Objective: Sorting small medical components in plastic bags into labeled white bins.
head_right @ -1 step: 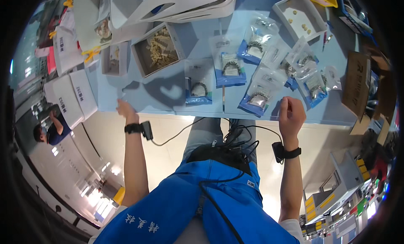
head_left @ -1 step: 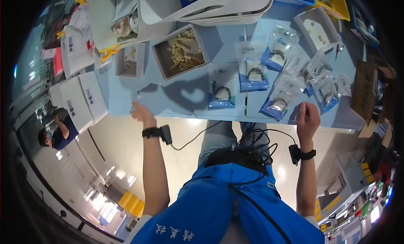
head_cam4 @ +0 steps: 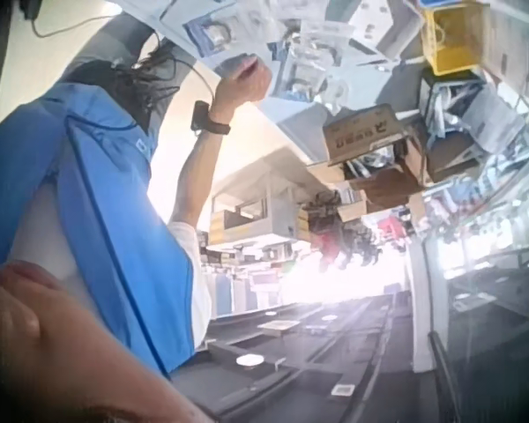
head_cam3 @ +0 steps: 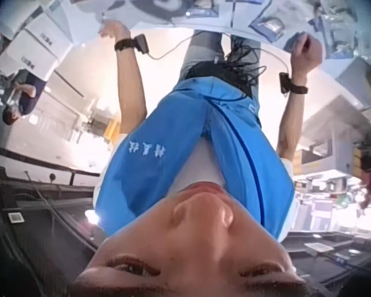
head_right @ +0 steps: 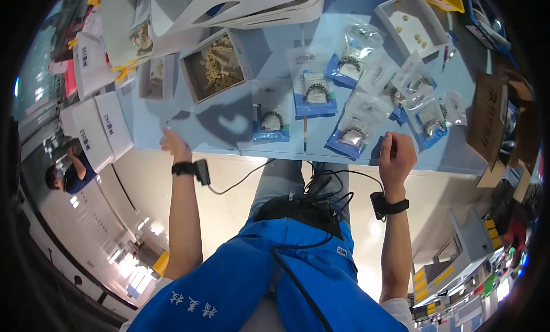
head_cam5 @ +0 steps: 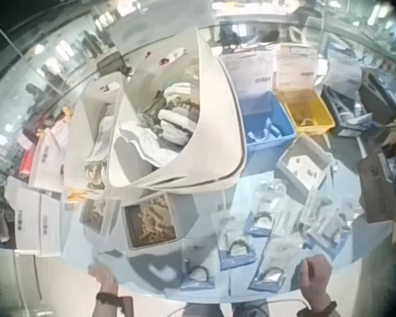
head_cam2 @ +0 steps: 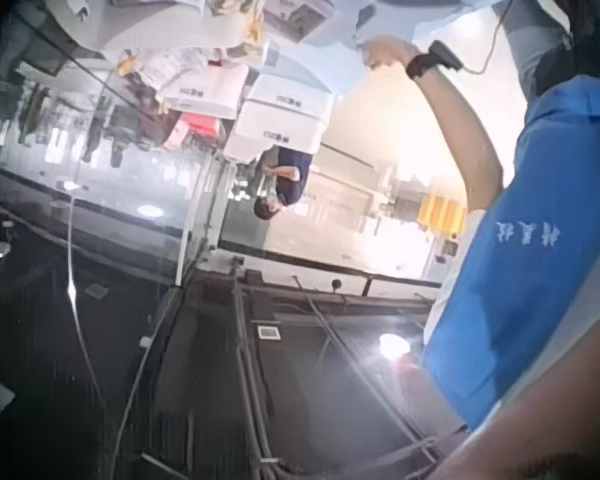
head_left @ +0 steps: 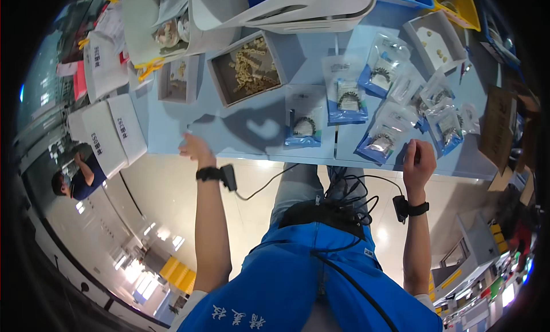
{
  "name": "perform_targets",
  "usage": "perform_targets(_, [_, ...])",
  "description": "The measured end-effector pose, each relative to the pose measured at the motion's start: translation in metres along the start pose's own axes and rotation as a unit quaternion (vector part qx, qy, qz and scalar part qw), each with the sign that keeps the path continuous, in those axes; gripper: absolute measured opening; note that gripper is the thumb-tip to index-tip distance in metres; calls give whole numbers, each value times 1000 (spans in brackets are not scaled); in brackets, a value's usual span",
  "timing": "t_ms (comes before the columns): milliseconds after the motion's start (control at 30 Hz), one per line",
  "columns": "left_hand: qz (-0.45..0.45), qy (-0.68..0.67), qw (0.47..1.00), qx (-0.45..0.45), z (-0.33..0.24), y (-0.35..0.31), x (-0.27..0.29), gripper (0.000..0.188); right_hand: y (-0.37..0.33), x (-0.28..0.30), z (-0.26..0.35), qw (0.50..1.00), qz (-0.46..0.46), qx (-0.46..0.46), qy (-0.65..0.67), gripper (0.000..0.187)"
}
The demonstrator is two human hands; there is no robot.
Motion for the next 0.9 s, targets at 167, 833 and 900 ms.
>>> perform_targets(167, [-70, 80, 993, 58, -28, -47, 3, 84, 1, -7, 1, 994, -14, 55, -89, 20])
perform_targets(833, [-104, 191, 976, 7, -12, -6, -13, 73, 7, -12, 3, 988, 1, 63, -144, 20])
perform_targets(900, [-86, 128, 985, 74, -16, -30, -11, 80, 7, -8, 1, 987, -2, 62, -147, 20])
Point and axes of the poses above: each hand's wrist, its own y-axis towards the middle knuckle, its own x-axis out of the back of the hand, z = x × y, the point moved 8 cm from there along y, towards the middle knuckle, and after that the axes turned 15 degrees about y, right-handed, at the moved point
